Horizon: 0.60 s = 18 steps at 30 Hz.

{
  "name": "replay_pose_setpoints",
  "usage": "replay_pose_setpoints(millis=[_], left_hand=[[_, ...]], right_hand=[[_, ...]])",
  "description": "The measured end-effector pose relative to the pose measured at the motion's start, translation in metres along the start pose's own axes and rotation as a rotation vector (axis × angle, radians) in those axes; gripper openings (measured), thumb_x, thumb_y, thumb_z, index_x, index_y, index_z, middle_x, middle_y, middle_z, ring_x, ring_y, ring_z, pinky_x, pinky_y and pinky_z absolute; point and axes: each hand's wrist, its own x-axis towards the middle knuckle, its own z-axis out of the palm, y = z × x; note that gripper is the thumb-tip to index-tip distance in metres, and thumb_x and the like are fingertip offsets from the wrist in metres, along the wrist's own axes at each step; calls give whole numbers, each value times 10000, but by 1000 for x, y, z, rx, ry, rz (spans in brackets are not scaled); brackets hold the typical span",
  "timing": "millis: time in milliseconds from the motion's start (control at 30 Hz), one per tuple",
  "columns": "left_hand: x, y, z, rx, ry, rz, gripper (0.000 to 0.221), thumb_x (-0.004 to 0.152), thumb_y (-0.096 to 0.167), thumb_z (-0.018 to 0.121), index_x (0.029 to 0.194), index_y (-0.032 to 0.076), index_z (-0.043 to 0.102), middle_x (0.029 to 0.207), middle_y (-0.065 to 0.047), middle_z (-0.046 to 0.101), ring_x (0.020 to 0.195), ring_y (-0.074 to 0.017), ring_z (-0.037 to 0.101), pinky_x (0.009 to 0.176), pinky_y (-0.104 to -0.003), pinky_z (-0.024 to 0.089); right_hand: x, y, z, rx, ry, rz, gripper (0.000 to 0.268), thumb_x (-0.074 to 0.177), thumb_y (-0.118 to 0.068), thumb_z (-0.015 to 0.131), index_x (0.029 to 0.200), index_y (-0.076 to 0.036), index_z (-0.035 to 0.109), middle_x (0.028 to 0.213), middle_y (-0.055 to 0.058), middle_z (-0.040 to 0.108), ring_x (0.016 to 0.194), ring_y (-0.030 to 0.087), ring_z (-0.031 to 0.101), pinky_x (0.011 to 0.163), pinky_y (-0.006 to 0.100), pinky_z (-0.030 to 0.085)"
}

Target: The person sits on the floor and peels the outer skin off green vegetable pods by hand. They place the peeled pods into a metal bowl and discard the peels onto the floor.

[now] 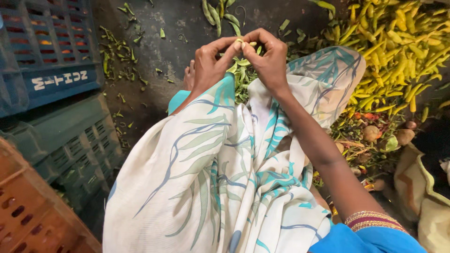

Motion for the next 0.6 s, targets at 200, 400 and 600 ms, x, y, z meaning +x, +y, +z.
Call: replay_pose_setpoints(millis=[200, 400, 600], left_hand=[[25, -23, -2, -810, 41, -126, 281, 1067, 280, 621, 1156, 51, 758, 1055, -104, 790, 970, -177, 762, 846, -325, 601], [9, -13, -1, -334, -61, 281, 257, 1083, 158, 663, 1293, 25, 727, 1309, -88, 715, 1223, -220, 667, 1064, -336, 530], [0, 3, -1, 127, 55, 449, 277, 1026, 126, 677, 1293, 90, 744, 1211, -70, 767, 1109, -196, 749, 962, -325, 597]], right_hand=[[-10, -2, -2, -66, 94, -145, 31, 943, -11, 698, 951, 19, 696, 870, 7, 647, 748, 65, 557, 671, 236, 449], [-5, 5, 3, 358, -29, 306, 114, 1011, -159, 704, 1045, -54, 734, 836, -70, 646, 655, -14, 483, 561, 178, 376], [2, 12, 0, 398, -11, 318, 123, 974, -155, 753, 1011, -39, 744, 787, -62, 633, 636, -5, 497, 546, 181, 380]])
